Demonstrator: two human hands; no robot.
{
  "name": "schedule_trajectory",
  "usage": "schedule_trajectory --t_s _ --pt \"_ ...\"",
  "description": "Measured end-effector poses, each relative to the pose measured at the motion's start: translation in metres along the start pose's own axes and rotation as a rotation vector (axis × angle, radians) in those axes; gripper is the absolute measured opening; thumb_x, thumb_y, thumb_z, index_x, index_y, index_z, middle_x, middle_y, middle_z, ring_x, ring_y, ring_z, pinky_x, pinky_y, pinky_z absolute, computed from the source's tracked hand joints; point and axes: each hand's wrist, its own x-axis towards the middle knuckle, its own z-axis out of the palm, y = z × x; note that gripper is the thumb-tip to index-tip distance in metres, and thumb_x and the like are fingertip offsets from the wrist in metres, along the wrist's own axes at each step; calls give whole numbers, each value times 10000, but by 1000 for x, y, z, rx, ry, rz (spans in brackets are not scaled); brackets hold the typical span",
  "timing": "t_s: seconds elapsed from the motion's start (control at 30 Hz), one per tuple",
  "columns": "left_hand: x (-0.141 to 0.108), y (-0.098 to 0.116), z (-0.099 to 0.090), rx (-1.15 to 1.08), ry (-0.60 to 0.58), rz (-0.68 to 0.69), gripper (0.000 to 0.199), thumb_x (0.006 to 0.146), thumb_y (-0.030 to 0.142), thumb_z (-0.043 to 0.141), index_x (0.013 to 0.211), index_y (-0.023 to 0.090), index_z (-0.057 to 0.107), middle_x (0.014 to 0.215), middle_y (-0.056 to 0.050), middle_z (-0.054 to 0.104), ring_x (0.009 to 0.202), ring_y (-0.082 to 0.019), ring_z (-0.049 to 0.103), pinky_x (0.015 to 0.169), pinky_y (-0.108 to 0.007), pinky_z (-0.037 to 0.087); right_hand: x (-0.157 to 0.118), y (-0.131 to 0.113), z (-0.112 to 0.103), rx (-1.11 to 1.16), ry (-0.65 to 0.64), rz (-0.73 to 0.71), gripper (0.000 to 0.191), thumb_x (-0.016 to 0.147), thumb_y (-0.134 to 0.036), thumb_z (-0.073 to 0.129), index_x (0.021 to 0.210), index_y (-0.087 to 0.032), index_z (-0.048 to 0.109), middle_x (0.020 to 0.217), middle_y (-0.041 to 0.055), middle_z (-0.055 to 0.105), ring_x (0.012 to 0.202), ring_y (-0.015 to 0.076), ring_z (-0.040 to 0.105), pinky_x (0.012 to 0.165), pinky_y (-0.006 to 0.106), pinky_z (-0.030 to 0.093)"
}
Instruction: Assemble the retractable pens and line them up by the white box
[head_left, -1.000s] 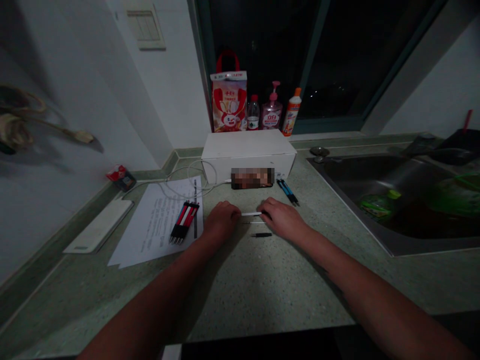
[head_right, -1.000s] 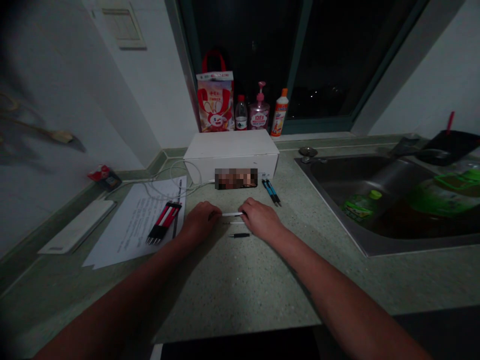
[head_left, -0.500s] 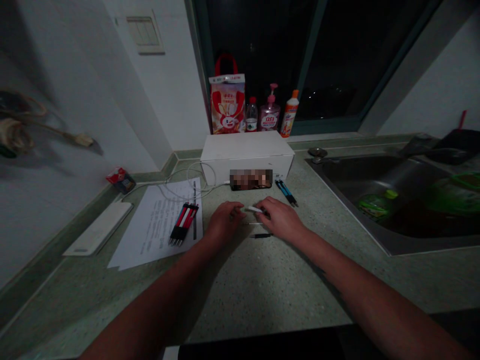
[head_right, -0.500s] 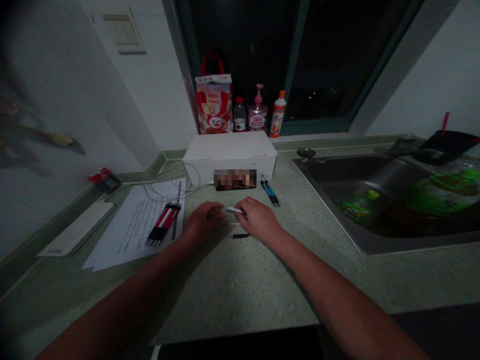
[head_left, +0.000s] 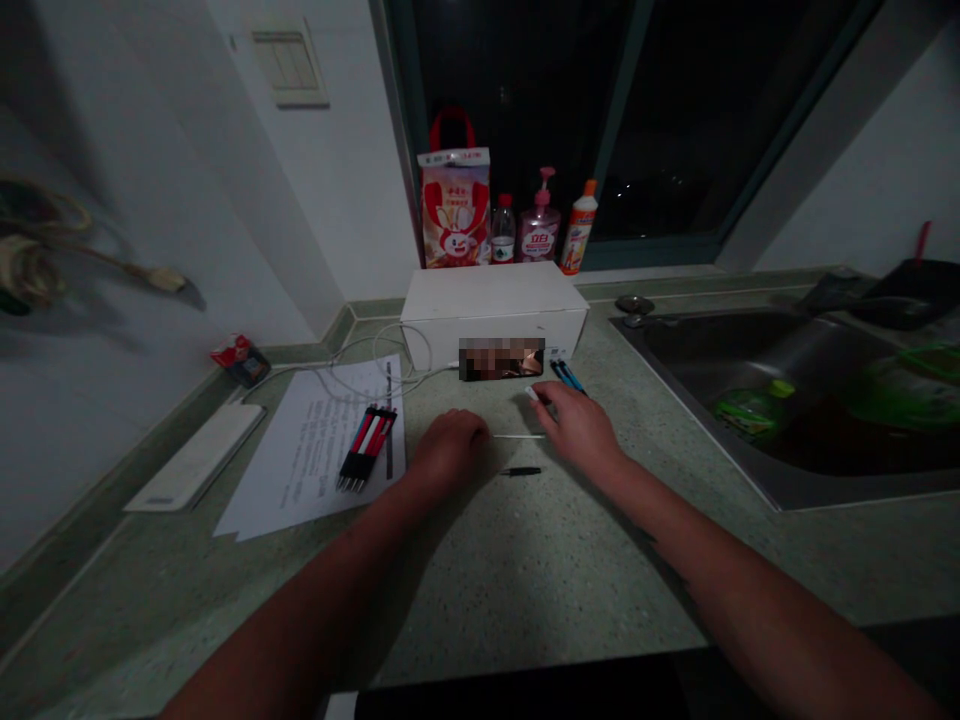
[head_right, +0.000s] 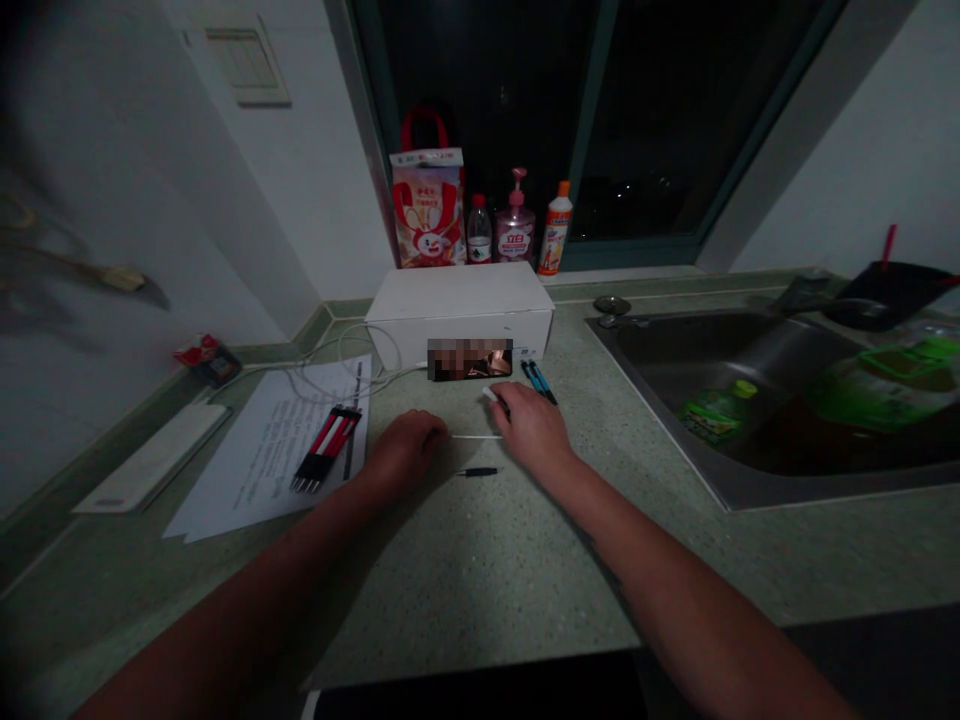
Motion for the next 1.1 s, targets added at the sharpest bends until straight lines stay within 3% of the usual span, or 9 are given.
schedule_trajectory --t_s 0.3,0.5,0.67,0.83,1.0,1.1 --pt "-4 -3 -8 -79 230 59 330 1051 247 440 1167 215 747 1050 -70 746 1009 -231 622 946 -362 465 0 1 -4 -91 -28 19 265 1024 -236 514 1199 -184 706 1144 108 745 1039 266 682 890 351 499" --pt "-5 -2 -11 -43 196 53 342 1043 228 441 1154 234 764 1045 -67 747 1008 -239 617 938 -369 462 -1 1 -3 -87 -23 -26 267 1029 -255 510 1184 -215 724 1112 92 745 1004 255 674 879 360 498" --pt "-5 -2 -10 12 227 83 324 1026 196 467 1135 245 768 1024 -66 729 1004 -236 604 916 -375 460 1 -3 -7 -116 -101 -135 259 1031 -233 529 1155 -214 756 1095 103 730 1046 260 643 936 373 469" --pt "-4 -3 -2 -15 181 121 282 1018 206 500 1123 238 760 1024 -64 743 1002 -243 625 951 -408 471 -1 -10 -2 -92 -172 -242 252 1042 -260 532 1146 -226 759 1094 94 734 1054 254 635 950 376 455" --pt "-7 2 -2 -35 429 55 409 984 307 618 1377 196 604 1382 -142 643 1298 -309 545 1140 -484 409 -3 -10 -3 -99 -125 -130 382 1028 -173 465 1365 -203 641 1186 108 727 1035 253 669 904 361 485" --pt "-10 7 -1 -63 378 155 332 963 298 659 1287 229 658 1328 -119 671 1267 -289 573 1132 -482 434 -3 -10 -6 -116 -90 -77 492 999 -136 457 1478 -205 546 1250 122 709 1057 261 675 887 353 495"
